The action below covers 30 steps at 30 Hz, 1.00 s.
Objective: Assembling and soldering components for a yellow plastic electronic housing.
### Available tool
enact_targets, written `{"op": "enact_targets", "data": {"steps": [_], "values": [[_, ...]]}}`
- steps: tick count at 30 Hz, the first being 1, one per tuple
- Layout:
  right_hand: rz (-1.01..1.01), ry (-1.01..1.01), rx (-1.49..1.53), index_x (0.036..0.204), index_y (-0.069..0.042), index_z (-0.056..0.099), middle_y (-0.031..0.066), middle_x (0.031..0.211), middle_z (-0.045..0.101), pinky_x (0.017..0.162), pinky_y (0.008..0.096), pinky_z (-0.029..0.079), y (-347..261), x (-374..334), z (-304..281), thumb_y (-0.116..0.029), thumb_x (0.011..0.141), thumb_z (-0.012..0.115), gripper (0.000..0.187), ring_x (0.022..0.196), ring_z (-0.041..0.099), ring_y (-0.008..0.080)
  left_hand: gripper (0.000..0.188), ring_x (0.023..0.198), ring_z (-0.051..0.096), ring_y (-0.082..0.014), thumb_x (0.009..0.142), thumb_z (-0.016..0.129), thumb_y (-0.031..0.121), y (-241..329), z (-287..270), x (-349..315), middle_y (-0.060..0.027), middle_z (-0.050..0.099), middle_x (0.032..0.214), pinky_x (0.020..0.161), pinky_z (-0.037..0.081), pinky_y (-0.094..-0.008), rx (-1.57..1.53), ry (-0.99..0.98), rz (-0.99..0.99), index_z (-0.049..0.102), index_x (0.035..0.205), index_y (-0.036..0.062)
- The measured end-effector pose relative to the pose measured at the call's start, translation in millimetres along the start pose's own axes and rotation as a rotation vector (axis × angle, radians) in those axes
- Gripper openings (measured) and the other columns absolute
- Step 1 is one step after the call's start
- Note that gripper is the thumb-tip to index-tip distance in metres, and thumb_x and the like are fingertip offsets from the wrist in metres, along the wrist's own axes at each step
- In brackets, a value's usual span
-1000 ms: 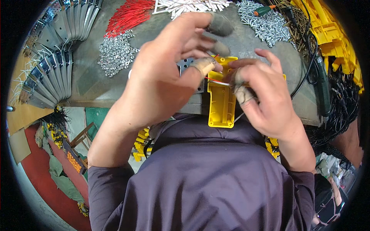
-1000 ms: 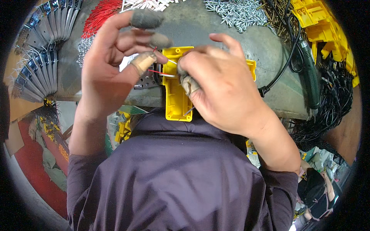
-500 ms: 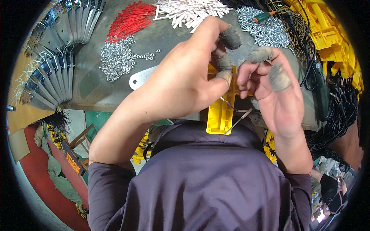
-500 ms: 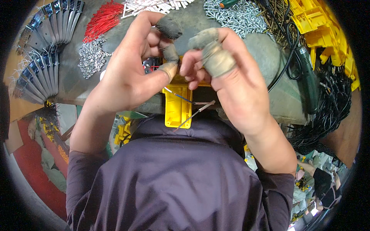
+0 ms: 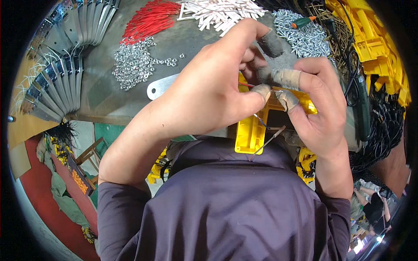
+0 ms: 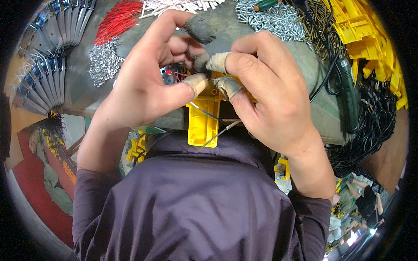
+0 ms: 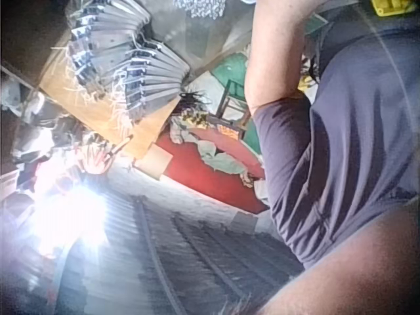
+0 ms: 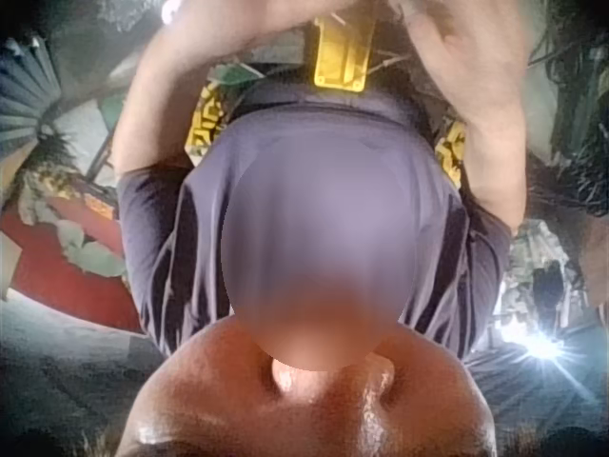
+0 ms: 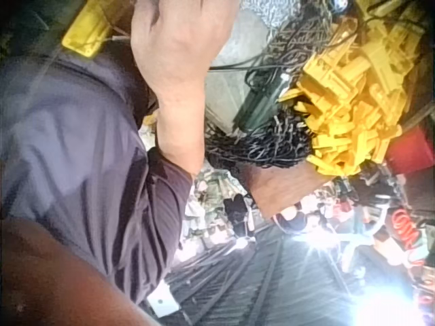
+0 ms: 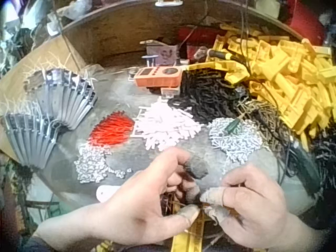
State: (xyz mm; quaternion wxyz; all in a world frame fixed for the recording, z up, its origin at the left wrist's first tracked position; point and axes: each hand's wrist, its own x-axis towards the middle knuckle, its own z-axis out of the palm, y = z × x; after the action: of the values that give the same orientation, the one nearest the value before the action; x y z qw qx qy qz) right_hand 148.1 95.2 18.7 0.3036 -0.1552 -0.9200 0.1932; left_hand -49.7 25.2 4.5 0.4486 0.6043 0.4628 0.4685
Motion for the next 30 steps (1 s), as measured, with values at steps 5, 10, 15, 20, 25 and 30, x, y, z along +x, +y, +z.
{"op": "enact_targets", "data": {"steps": [5,10,15,20,25,30], "values": [[0.031,-0.046,0.007,0.089,0.003,0.061,0.0143,0.091,0.053,0.069,0.0304,0.045,-2.3,1.8,-1.5,0.006,0.063,0.063,0.027,0.08,0.054,0.0249,0.053,0.077,0.06,-0.0214,0.071,0.067,-0.001,-10.4,4.4,4.0,-0.0141,0.059,0.087,0.072,0.05,-0.0316,-0.043,0.097,0.108,0.04,0.117,-0.0023],[0.116,-0.104,0.049,0.086,-0.002,0.063,0.0121,0.087,0.051,0.069,0.0325,0.044,-19.6,-6.9,-11.5,0.0,0.06,0.067,0.026,0.076,0.052,0.0244,0.043,0.087,0.062,-0.0225,0.077,0.063,-0.002,11.1,-1.4,5.3,-0.0153,0.059,0.092,0.072,0.051,-0.0349,0.201,0.048,0.072,0.041,0.114,-0.0023],[-0.065,-0.397,0.051,0.084,-0.006,0.065,0.0081,0.083,0.048,0.077,0.0367,0.042,-24.9,-19.0,-7.1,-0.008,0.061,0.07,0.024,0.08,0.049,0.0245,0.043,0.08,0.061,-0.0196,0.073,0.066,-0.001,-12.8,10.8,1.5,-0.0126,0.06,0.087,0.074,0.05,-0.0325,0.041,0.234,0.188,0.042,0.11,-0.0017],[0.782,0.008,0.774,0.095,0.003,0.059,0.0037,0.093,0.056,0.077,0.026,0.047,-28.8,-14.5,-4.0,0.003,0.083,0.06,0.012,0.082,0.057,0.0122,0.048,0.097,0.057,-0.014,0.076,0.06,-0.008,-5.8,11.5,-4.6,-0.009,0.058,0.1,0.087,0.044,-0.0281,-0.031,0.147,0.005,0.036,0.117,-0.0002],[0.708,0.025,0.691,0.099,0.005,0.058,0.0013,0.093,0.058,0.074,0.0196,0.045,-20.2,-8.0,8.8,0.004,0.085,0.058,0.013,0.08,0.056,0.0059,0.047,0.092,0.056,-0.0121,0.075,0.06,-0.006,-4.0,8.5,-5.9,-0.0082,0.057,0.099,0.083,0.044,-0.0257,0.0,0.118,0.031,0.037,0.115,-0.0005],[0.646,0.041,0.508,0.098,0.006,0.059,0.0008,0.092,0.058,0.072,0.0178,0.043,-14.7,-10.6,13.6,0.006,0.083,0.06,0.015,0.081,0.054,0.0045,0.046,0.087,0.054,-0.0109,0.074,0.061,-0.004,-5.2,8.0,-6.2,-0.0073,0.057,0.097,0.08,0.044,-0.0245,0.024,0.118,0.061,0.038,0.114,-0.0007]]}}
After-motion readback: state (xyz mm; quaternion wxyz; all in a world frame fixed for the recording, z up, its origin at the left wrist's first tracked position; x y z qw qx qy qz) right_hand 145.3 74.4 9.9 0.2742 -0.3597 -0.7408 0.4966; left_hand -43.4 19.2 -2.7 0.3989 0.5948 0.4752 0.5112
